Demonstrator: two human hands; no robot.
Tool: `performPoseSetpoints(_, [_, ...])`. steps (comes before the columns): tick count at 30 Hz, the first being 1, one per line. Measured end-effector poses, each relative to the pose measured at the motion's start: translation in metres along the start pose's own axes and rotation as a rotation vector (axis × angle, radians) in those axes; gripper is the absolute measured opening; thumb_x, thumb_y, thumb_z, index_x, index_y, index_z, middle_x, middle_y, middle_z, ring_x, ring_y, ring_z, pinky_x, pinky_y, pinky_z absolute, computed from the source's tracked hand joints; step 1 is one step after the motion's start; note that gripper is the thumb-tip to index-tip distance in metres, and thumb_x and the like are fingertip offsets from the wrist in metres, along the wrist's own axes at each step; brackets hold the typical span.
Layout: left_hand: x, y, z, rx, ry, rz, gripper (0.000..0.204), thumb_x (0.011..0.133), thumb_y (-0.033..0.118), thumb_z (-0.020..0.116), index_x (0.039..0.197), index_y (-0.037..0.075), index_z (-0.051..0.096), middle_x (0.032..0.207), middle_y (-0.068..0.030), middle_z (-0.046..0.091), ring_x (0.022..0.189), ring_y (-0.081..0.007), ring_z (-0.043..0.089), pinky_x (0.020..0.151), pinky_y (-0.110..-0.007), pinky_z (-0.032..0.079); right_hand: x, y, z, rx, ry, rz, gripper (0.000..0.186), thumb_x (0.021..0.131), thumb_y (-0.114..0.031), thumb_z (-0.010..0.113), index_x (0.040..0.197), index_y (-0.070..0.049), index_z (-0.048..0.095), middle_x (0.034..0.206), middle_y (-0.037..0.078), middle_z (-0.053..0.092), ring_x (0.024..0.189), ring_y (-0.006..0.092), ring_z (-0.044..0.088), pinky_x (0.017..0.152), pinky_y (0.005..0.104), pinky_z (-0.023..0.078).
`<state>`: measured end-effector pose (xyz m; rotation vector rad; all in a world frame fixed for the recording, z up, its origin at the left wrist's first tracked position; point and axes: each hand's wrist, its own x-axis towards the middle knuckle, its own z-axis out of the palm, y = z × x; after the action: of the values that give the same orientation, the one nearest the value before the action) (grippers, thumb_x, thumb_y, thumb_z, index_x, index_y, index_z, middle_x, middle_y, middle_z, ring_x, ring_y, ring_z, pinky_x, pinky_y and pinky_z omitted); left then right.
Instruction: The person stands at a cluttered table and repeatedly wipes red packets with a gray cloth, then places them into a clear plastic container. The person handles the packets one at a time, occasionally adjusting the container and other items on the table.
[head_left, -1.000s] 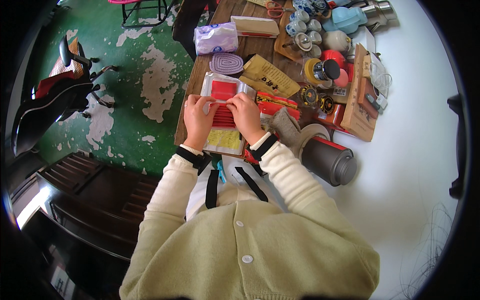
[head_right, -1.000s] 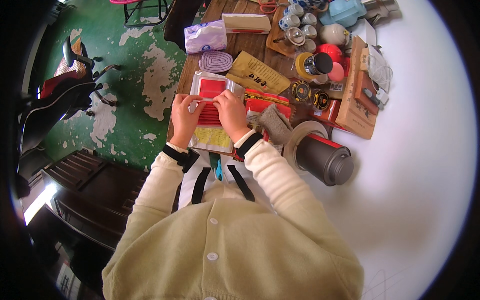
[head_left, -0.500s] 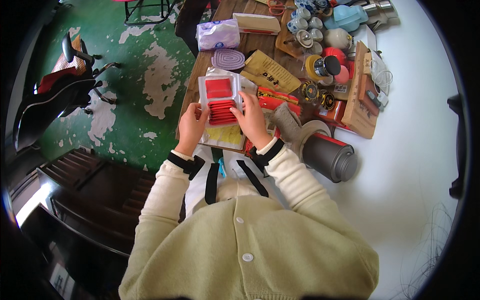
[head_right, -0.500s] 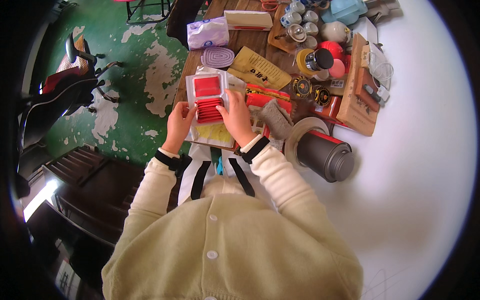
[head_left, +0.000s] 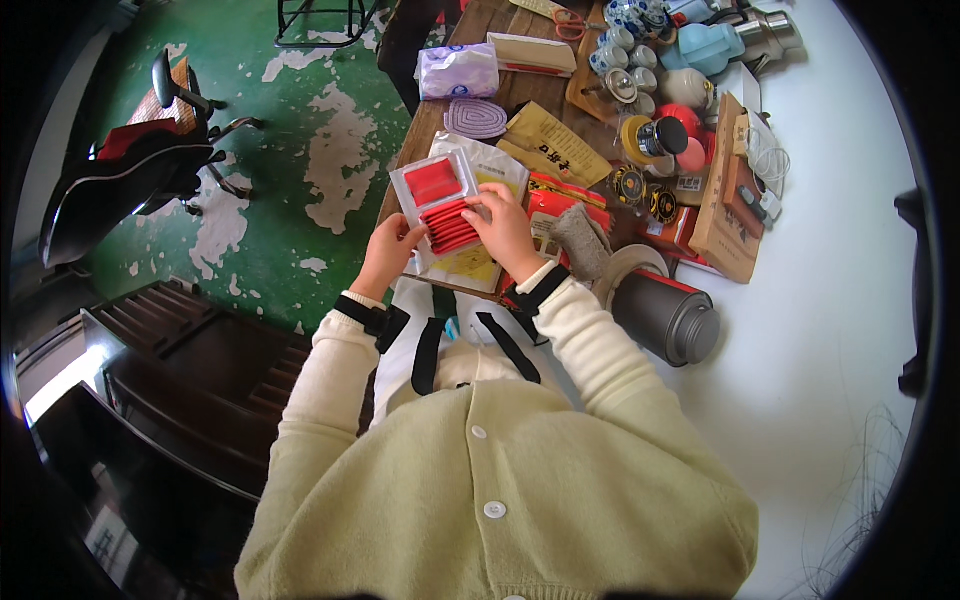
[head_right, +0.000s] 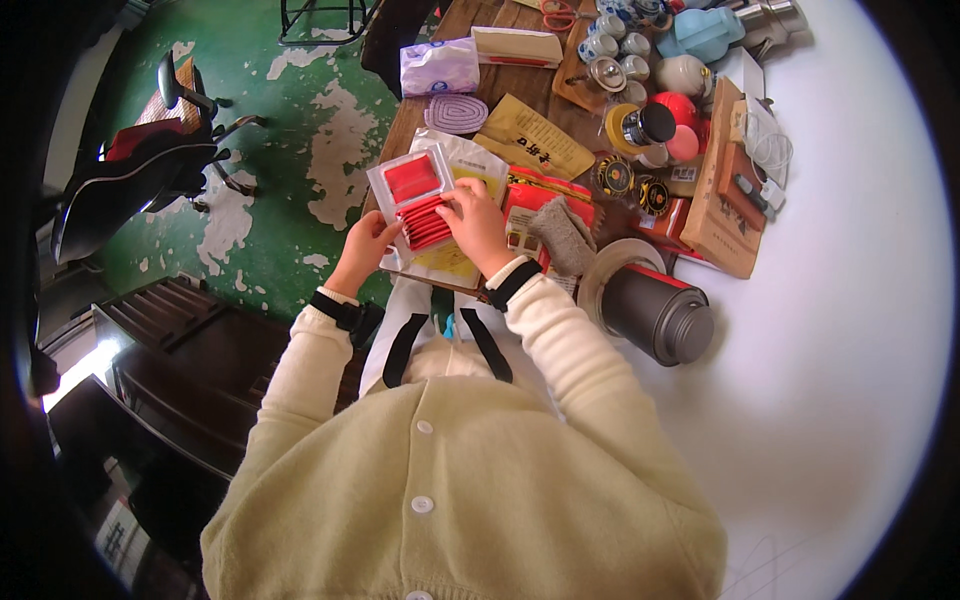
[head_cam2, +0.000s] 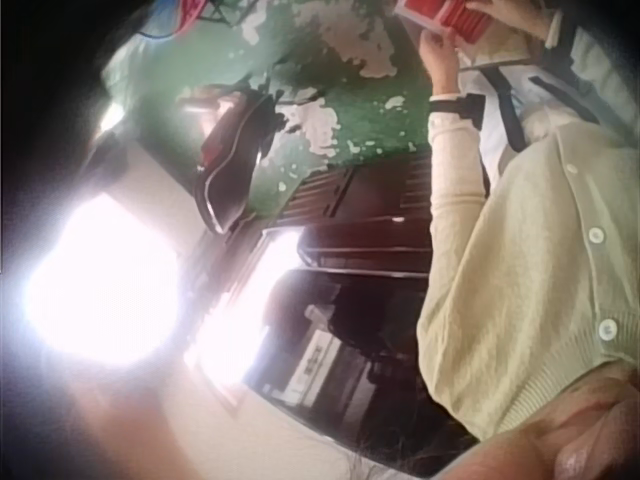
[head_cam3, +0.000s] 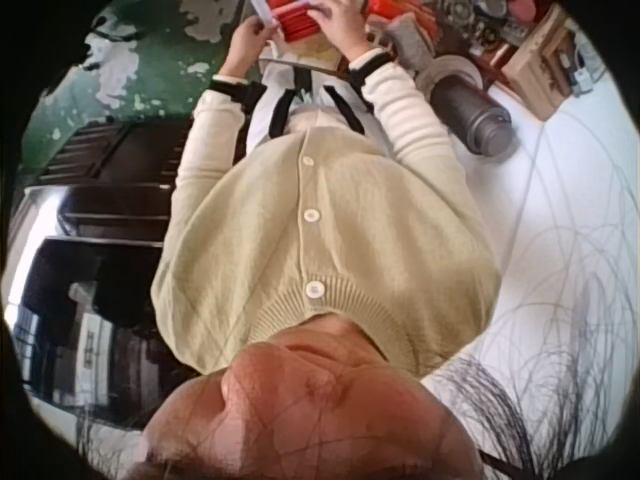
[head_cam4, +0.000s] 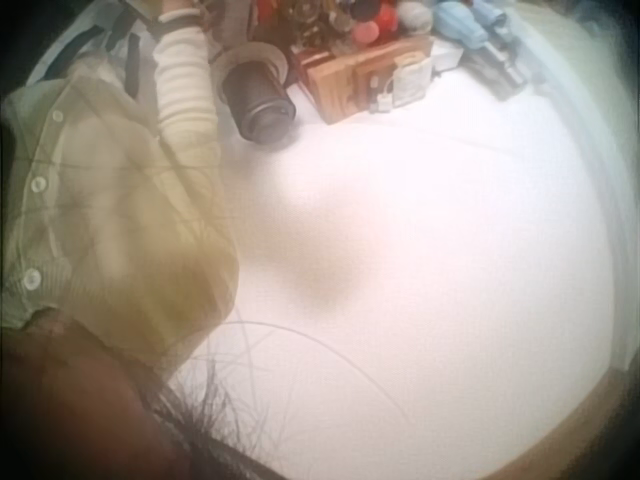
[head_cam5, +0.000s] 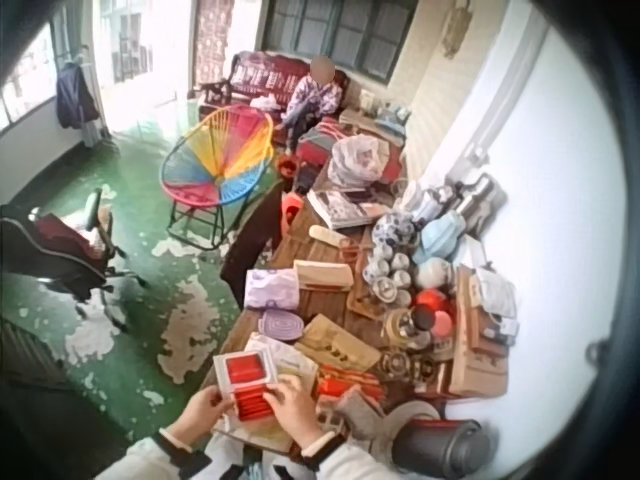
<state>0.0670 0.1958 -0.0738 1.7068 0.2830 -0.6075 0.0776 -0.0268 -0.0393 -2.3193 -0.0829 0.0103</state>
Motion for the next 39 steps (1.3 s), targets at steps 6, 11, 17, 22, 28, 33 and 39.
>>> performPoseSetpoints(6, [0.01, 0.001, 0.005, 0.257, 0.063, -0.003, 0.042, 0.096, 0.04, 0.069, 0.092, -0.002, 0.063, 0.077, -0.0051, 0.064, 0.064, -0.012, 0.06, 0.056, -0.027, 0.05, 0.009, -0.001, 0.003, -0.031, -0.004, 0.039, 0.018, 0.082, -0.017, 0.079, 0.092, -0.007, 0.068, 0.109, 0.01, 0.06, 0.094, 0.0332, 0.064, 0.081, 0.0416, 0.052])
performPoseSetpoints(11, [0.011, 0.003, 0.006, 0.335, 0.098, 0.024, 0.043, 0.096, 0.04, 0.07, 0.092, -0.002, 0.065, 0.075, -0.0074, 0.067, 0.06, -0.0152, 0.062, 0.055, -0.029, 0.05, 0.016, -0.008, -0.002, -0.092, -0.073, 0.056, 0.021, 0.08, -0.017, 0.08, 0.093, -0.006, 0.069, 0.109, 0.01, 0.061, 0.096, 0.0321, 0.063, 0.083, 0.0403, 0.051])
performPoseSetpoints(17, [-0.013, 0.0, 0.004, 0.145, 0.076, -0.011, 0.037, 0.095, 0.036, 0.069, 0.089, 0.0, 0.067, 0.077, -0.0101, 0.072, 0.068, -0.019, 0.07, 0.063, -0.034, 0.051, 0.042, -0.019, 0.001, -0.245, -0.085, -0.274, 0.023, 0.083, -0.019, 0.076, 0.101, -0.006, 0.071, 0.11, 0.01, 0.068, 0.101, 0.033, 0.063, 0.093, 0.044, 0.048])
performPoseSetpoints(22, [-0.031, -0.001, 0.005, 0.077, 0.064, 0.039, 0.028, 0.096, 0.024, 0.071, 0.094, -0.003, 0.067, 0.081, -0.0081, 0.071, 0.068, -0.0163, 0.069, 0.061, -0.03, 0.052, 0.044, -0.029, 0.031, -0.286, -0.262, -0.363, 0.022, 0.085, -0.019, 0.072, 0.103, -0.007, 0.072, 0.107, 0.009, 0.07, 0.101, 0.0326, 0.062, 0.089, 0.0436, 0.05])
performPoseSetpoints(28, [-0.037, -0.003, 0.009, 0.258, 0.12, 0.244, 0.021, 0.093, 0.017, 0.072, 0.105, 0.001, 0.073, 0.114, -0.0133, 0.07, 0.09, -0.0237, 0.071, 0.075, -0.034, 0.056, 0.037, -0.039, 0.047, -0.262, -0.333, -0.186, 0.037, 0.085, -0.02, 0.073, 0.114, -0.001, 0.06, 0.11, 0.02, 0.064, 0.106, 0.0402, 0.061, 0.092, 0.0474, 0.05])
performPoseSetpoints(33, [-0.034, -0.004, 0.01, 0.277, 0.163, 0.45, 0.021, 0.09, 0.013, 0.072, 0.108, 0.002, 0.074, 0.125, -0.0134, 0.068, 0.102, -0.0293, 0.068, 0.088, -0.036, 0.054, 0.041, -0.034, 0.052, -0.186, -0.389, -0.137, 0.043, 0.085, -0.018, 0.071, 0.121, 0.001, 0.055, 0.118, 0.024, 0.061, 0.11, 0.0438, 0.06, 0.096, 0.0498, 0.049])
performPoseSetpoints(39, [-0.031, -0.006, 0.006, 0.238, 0.121, 0.385, 0.019, 0.089, 0.011, 0.072, 0.105, 0.001, 0.073, 0.124, -0.0101, 0.068, 0.102, -0.0304, 0.068, 0.088, -0.036, 0.054, 0.039, -0.029, 0.051, -0.127, -0.391, -0.19, 0.051, 0.087, -0.021, 0.068, 0.13, 0.001, 0.052, 0.118, 0.023, 0.062, 0.112, 0.0438, 0.059, 0.097, 0.0487, 0.049])
